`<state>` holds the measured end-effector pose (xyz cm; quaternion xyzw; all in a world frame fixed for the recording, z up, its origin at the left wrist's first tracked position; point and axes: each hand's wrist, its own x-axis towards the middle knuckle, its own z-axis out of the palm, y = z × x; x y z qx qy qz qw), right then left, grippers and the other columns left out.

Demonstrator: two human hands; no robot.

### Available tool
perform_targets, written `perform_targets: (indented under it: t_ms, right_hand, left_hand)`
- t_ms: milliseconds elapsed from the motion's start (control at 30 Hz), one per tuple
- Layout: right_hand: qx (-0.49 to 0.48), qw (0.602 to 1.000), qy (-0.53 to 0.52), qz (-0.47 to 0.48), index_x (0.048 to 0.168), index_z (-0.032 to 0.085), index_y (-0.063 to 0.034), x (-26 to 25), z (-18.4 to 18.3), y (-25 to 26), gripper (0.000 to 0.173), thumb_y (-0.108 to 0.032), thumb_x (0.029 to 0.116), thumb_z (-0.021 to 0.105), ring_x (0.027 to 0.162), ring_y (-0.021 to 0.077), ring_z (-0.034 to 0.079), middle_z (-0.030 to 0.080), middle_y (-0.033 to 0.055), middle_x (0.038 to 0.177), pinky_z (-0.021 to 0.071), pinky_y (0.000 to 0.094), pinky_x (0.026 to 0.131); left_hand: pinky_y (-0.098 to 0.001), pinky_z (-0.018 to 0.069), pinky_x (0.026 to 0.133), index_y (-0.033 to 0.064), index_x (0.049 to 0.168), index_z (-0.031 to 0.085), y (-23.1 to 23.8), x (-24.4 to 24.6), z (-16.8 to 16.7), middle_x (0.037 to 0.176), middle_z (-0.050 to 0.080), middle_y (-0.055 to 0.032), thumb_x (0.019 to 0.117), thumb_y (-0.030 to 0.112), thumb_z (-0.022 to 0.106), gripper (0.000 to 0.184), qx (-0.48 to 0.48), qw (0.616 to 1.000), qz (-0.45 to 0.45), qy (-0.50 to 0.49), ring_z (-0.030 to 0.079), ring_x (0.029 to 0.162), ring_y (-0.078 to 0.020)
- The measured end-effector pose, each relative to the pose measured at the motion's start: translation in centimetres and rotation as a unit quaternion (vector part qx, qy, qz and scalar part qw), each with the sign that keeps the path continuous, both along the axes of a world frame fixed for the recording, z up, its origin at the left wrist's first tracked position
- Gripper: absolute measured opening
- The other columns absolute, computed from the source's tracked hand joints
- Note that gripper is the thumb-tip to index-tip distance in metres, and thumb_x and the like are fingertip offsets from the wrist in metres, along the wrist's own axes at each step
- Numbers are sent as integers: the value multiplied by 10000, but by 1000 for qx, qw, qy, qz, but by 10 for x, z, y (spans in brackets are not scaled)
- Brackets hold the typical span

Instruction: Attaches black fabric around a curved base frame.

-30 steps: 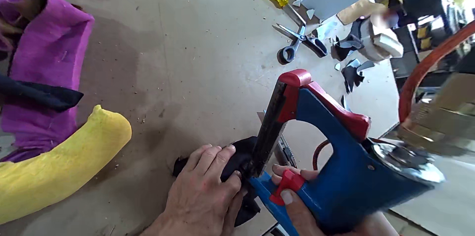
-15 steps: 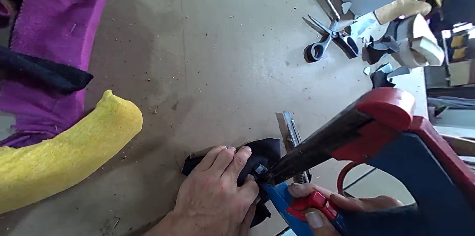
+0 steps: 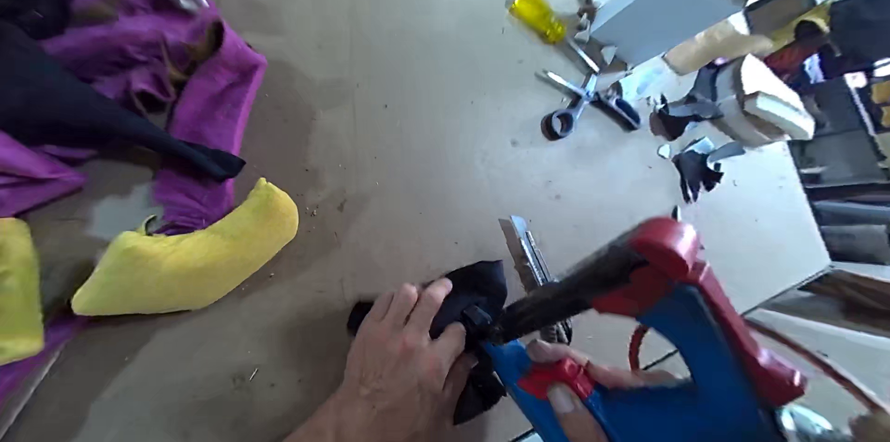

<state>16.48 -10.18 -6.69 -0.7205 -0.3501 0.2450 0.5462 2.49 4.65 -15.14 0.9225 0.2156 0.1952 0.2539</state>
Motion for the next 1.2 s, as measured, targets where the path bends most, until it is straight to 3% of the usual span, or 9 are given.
perform_targets:
  t_ms: [67,267,467,600,767,867,1033,1133,1200]
  right_hand:
    - [11,1000,-5,-5,1233,662,-252,-7,-1,-11,399,-5,921,695,1120,183,718,759,-12,1177,587,374,1006]
    - [33,999,-40,11,1264,656,-282,-16,-8,-12,410,-21,949,678,1161,132,694,743,-60,1215,564,322,1033]
    - [4,997,-78,2,1233,649,-276,-20,-8,-6,371,-42,947,685,1125,124,707,748,-70,1176,582,316,1003]
    - [-27,996,-87,-1,1188,631,-209,-14,-4,-2,301,-47,941,690,1074,169,729,761,-13,1134,606,354,970]
    - [-20,993,-114,9,1228,637,-269,-21,-7,3,373,-34,944,685,1126,143,708,744,-59,1184,584,326,1001]
    - [-14,994,-110,13,1202,631,-243,-16,-7,3,361,-17,927,691,1089,171,726,759,-22,1152,598,341,978]
    - [0,993,-114,18,1191,629,-295,-15,-15,-2,336,-71,947,683,991,88,715,741,-83,1042,594,271,913]
    - [37,994,-99,-22,1231,669,-325,-17,-15,-22,387,-87,929,719,1092,118,715,753,-82,1154,586,300,985]
    - [50,992,-99,-64,1250,676,-227,-9,-11,-45,356,-76,930,714,1102,160,721,752,-29,1191,591,342,995]
  left_hand:
    - [-406,508,792,292,1022,761,-22,-6,-1,1316,679,-29,979,521,548,316,18,999,44,3,648,990,-235]
    - [-403,485,842,295,1088,748,-34,-9,-10,1359,667,3,992,518,546,316,29,997,60,-25,646,1063,-221]
    - [-443,400,1035,289,1022,734,-33,-9,-10,1414,631,8,1007,502,511,310,7,999,40,-11,565,1292,-200]
    - [-460,375,1057,287,979,716,-31,-8,-9,1382,641,-13,1006,488,498,298,-6,999,33,-9,565,1284,-206]
    - [-446,377,1077,274,1002,714,-27,-8,-8,1382,646,-29,1012,464,496,289,-20,1000,17,-8,577,1274,-217]
    - [-439,384,1097,266,998,715,-26,-7,-8,1381,645,-39,1012,451,494,289,-24,1000,9,-9,578,1278,-225]
    - [-460,396,1095,258,987,735,-29,-7,-9,1398,627,-33,1014,460,507,306,-25,1000,14,-12,567,1285,-221]
    - [-477,415,1060,283,1026,743,-30,-8,-9,1421,626,-12,1021,506,491,336,6,1000,23,-19,589,1269,-209]
    - [-488,432,1053,292,1081,743,-31,-9,-7,1419,634,-4,1026,496,484,334,36,999,37,-18,603,1263,-217]
